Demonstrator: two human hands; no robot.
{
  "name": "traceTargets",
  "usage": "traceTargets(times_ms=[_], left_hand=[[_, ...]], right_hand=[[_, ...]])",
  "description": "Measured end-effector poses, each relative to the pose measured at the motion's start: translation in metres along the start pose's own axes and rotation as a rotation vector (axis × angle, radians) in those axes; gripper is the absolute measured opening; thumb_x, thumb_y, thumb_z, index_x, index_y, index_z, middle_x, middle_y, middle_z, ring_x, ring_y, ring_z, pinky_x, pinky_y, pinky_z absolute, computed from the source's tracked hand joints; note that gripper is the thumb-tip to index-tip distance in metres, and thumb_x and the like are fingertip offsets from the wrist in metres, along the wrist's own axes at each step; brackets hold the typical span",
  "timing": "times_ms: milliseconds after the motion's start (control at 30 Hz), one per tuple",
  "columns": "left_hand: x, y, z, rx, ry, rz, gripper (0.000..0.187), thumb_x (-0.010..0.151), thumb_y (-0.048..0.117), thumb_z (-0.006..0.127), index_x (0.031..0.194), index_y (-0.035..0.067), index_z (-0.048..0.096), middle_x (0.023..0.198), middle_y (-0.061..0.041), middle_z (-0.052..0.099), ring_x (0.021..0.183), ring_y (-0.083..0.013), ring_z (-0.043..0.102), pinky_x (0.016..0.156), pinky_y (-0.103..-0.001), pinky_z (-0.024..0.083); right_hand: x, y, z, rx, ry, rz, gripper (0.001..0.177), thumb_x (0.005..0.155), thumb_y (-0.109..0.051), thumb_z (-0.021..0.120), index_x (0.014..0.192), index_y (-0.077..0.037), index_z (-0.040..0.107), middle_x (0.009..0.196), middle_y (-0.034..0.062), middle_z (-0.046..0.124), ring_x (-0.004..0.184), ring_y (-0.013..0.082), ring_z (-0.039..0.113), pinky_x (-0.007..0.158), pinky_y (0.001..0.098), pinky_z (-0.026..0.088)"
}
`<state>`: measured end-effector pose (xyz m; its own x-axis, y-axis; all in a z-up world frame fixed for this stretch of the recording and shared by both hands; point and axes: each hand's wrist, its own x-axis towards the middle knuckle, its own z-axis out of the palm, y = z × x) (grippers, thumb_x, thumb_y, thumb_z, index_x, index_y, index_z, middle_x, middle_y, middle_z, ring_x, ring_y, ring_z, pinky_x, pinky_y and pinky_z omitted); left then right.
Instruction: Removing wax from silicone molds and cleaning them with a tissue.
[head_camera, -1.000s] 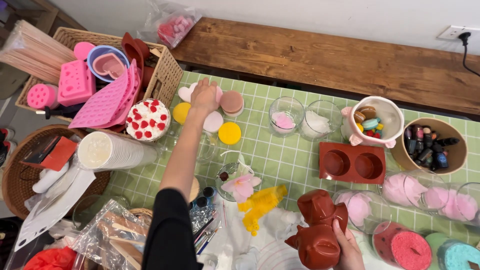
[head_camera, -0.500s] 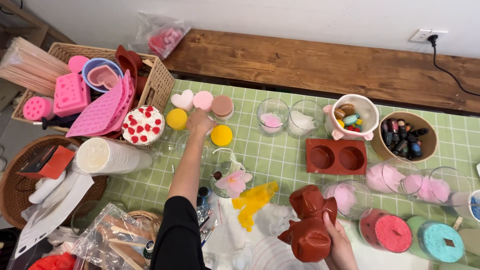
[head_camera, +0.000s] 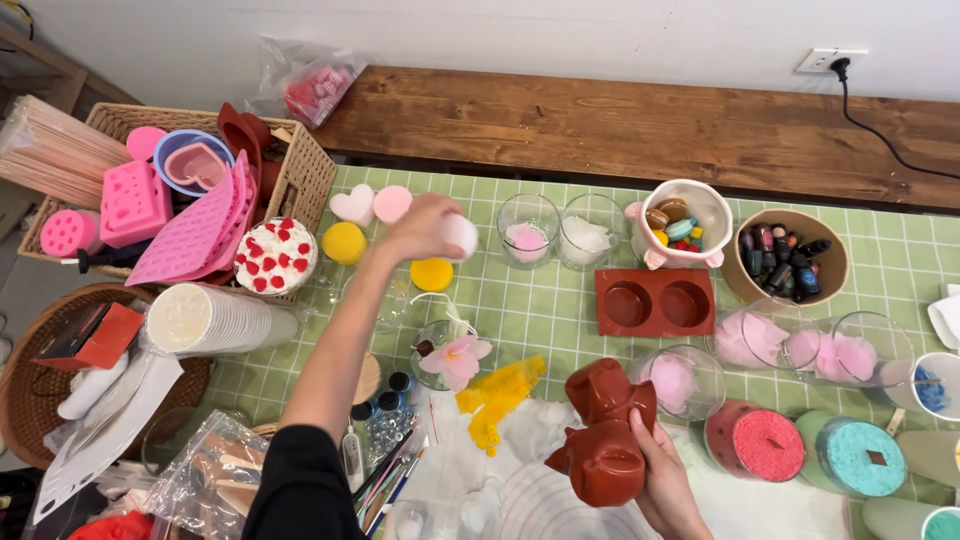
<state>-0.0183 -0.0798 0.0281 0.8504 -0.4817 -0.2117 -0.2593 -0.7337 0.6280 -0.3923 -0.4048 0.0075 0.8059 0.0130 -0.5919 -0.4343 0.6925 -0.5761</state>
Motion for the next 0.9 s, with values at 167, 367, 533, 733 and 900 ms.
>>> traceTargets(times_ms=[167, 367, 533, 733, 900], left_hand=[[0.046, -0.01, 0.051, 0.188, -0.27, 0.017, 0.076, 0.062, 0.026, 0.093, 0.128, 0.011, 0.059, 0.121, -0.014, 0.069, 0.113, -0.0303, 0.067, 0.096, -0.041, 0.053], [0.054, -0.012, 0.065, 0.262, -0.404, -0.046, 0.08, 0.058, 0.026, 0.093, 0.13, 0.014, 0.059, 0.125, -0.012, 0.067, 0.118, -0.0313, 0.064, 0.1, -0.044, 0.049], [0.039, -0.011, 0.074, 0.317, -0.327, -0.033, 0.081, 0.06, 0.029, 0.093, 0.131, 0.017, 0.057, 0.133, -0.01, 0.061, 0.129, -0.0307, 0.055, 0.109, -0.051, 0.038], [0.013, -0.052, 0.076, 0.388, -0.163, -0.036, 0.079, 0.065, 0.031, 0.093, 0.135, 0.015, 0.059, 0.138, -0.014, 0.061, 0.131, -0.0338, 0.057, 0.109, -0.049, 0.045], [-0.005, -0.082, 0.082, 0.536, -0.126, -0.151, 0.098, 0.06, 0.024, 0.097, 0.141, 0.009, 0.044, 0.15, -0.022, 0.043, 0.123, -0.04, 0.058, 0.1, -0.045, 0.052]], right_hand=[[0.002, 0.003, -0.008, 0.022, 0.003, -0.008, 0.047, 0.102, -0.03, 0.044, 0.136, 0.001, 0.054, 0.125, 0.0166, 0.07, 0.106, 0.028, 0.072, 0.092, 0.0434, 0.055], [0.013, 0.008, -0.033, 0.057, 0.032, -0.037, 0.048, 0.106, -0.03, 0.046, 0.139, 0.004, 0.052, 0.126, 0.0186, 0.067, 0.107, 0.0262, 0.068, 0.094, 0.0451, 0.053], [0.006, 0.003, -0.014, 0.045, 0.032, 0.007, 0.049, 0.102, -0.031, 0.045, 0.138, 0.002, 0.053, 0.126, 0.0171, 0.069, 0.109, 0.0277, 0.069, 0.094, 0.0456, 0.054], [-0.002, -0.002, -0.002, 0.032, 0.064, 0.033, 0.049, 0.104, -0.033, 0.045, 0.138, 0.001, 0.053, 0.126, 0.0175, 0.068, 0.11, 0.0269, 0.068, 0.094, 0.0453, 0.053], [0.0, 0.008, -0.008, 0.05, 0.009, 0.008, 0.047, 0.104, -0.031, 0.046, 0.138, 0.001, 0.052, 0.126, 0.0165, 0.068, 0.11, 0.0258, 0.068, 0.095, 0.0439, 0.053]])
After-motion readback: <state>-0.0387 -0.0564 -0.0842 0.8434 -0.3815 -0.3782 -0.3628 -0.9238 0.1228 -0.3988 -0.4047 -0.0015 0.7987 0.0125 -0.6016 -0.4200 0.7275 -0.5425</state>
